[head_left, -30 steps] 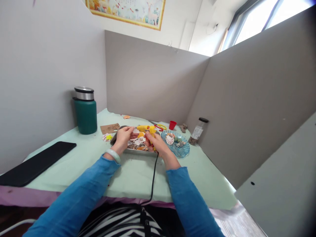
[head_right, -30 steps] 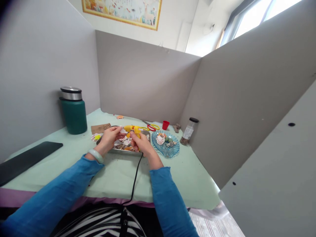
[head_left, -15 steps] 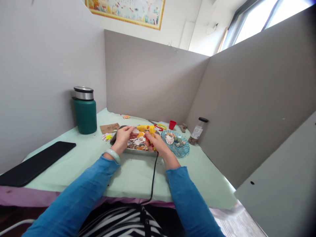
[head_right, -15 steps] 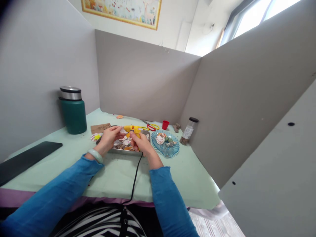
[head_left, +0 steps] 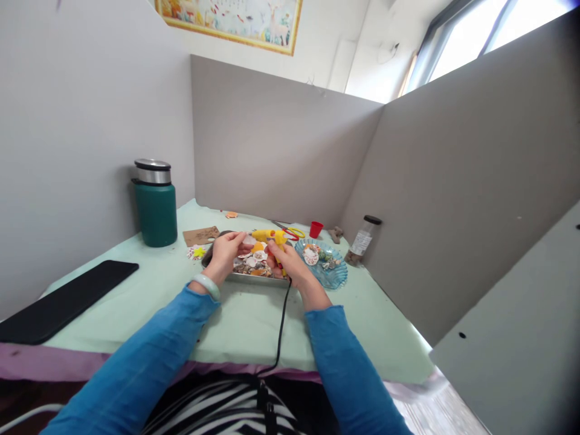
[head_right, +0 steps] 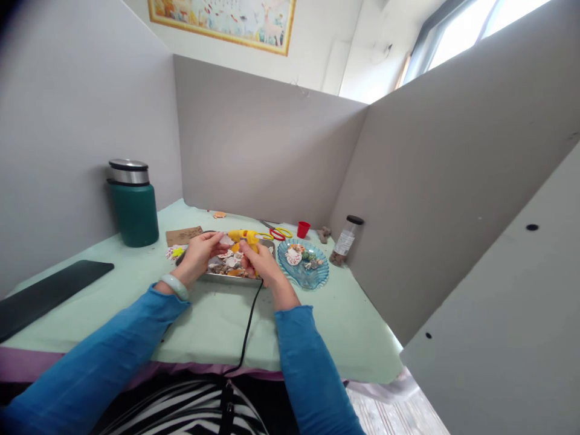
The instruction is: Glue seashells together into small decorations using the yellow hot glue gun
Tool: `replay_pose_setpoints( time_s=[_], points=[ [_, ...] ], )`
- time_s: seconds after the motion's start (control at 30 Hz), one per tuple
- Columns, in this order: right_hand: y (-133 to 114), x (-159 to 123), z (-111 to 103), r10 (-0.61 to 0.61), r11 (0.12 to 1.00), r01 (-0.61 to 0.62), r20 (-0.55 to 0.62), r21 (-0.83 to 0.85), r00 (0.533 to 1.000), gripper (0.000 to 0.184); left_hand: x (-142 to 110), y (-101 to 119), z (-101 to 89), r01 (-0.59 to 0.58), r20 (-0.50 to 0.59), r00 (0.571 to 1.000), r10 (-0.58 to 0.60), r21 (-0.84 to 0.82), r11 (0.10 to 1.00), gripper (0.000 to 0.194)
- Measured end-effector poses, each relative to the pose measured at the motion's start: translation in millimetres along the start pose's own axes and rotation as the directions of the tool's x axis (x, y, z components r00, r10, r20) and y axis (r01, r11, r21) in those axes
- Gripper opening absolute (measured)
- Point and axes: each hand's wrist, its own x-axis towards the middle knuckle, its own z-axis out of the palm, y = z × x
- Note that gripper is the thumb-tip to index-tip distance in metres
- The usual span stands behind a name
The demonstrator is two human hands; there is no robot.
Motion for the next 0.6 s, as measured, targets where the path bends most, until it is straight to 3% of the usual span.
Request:
replay_pose_setpoints(
  time_s=[0.3, 0.6],
  points=[
    [2.5, 1.0, -0.6, -0.034, 0.999, 0.034, -0.012, 0.000, 0.999, 0.051, 2.3, -3.1, -0.7, -0.015, -0.003, 1.000, 0.015, 0.013, 1.000, 0.006],
    [4.0, 1.6, -0.4, -0.062, 0.998, 0.062, 0.001, -0.007, 0.998, 0.050, -0.2, -1.7, 0.7, -0.016, 0.002, 1.000, 0.016, 0.051, 0.999, 0.014]
  ],
)
